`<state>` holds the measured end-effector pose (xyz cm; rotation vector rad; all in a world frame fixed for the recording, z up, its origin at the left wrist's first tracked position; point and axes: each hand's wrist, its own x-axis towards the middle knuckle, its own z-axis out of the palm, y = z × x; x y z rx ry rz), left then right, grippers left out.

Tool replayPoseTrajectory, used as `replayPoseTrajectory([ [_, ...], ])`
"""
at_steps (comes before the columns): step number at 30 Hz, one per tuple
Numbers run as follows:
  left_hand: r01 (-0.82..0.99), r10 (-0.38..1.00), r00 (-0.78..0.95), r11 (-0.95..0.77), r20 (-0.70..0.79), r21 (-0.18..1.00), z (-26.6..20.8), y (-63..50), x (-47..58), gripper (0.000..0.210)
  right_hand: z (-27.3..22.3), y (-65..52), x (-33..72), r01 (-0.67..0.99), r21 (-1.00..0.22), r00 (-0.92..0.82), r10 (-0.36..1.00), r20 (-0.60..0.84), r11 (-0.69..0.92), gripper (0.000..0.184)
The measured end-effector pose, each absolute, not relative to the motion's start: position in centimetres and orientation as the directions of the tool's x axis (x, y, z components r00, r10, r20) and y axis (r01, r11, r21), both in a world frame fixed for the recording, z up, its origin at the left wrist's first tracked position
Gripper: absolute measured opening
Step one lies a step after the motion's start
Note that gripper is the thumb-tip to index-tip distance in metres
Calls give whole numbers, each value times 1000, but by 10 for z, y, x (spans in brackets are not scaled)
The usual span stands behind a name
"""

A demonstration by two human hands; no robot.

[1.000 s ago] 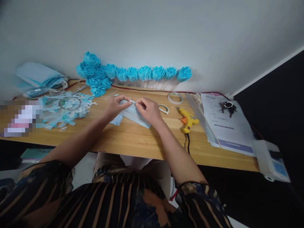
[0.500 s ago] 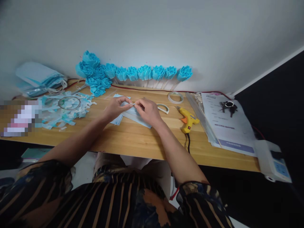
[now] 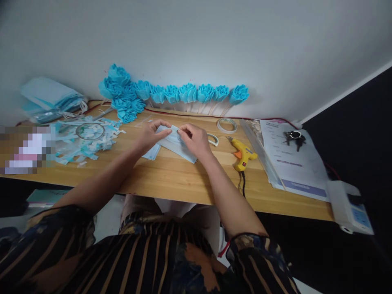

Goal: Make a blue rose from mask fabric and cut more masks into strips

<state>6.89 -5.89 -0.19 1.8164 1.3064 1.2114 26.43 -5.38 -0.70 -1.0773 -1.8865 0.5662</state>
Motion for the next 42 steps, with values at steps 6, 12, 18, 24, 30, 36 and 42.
replayPoseTrajectory([
  [6, 332, 955, 83, -296, 285, 896, -6, -55, 67, 18, -7, -54, 265, 419, -751, -284, 860, 425, 510, 22],
  [12, 337, 954, 83, -299, 288, 893, -7, -56, 67, 17, -9, -54, 263, 424, -750, -277, 861, 426, 507, 21],
  [18, 332, 954, 90, -300, 287, 894, -6, -57, 68, 19, -7, -56, 262, 428, -734, -304, 849, 432, 527, 16],
  [24, 371, 954, 107, -299, 280, 879, -5, -61, 69, 20, -7, -57, 261, 452, -715, -321, 845, 427, 533, 17],
  [30, 391, 943, 154, -333, 296, 858, -4, -62, 70, 19, -8, -58, 260, 496, -639, -350, 809, 472, 588, 14],
  [36, 361, 930, 173, -367, 325, 857, -6, -59, 68, 18, -7, -59, 259, 460, -652, -326, 797, 508, 603, 15],
  [42, 418, 933, 60, -345, 354, 840, -4, -58, 66, 18, -5, -55, 260, 418, -777, -262, 881, 393, 471, 17],
])
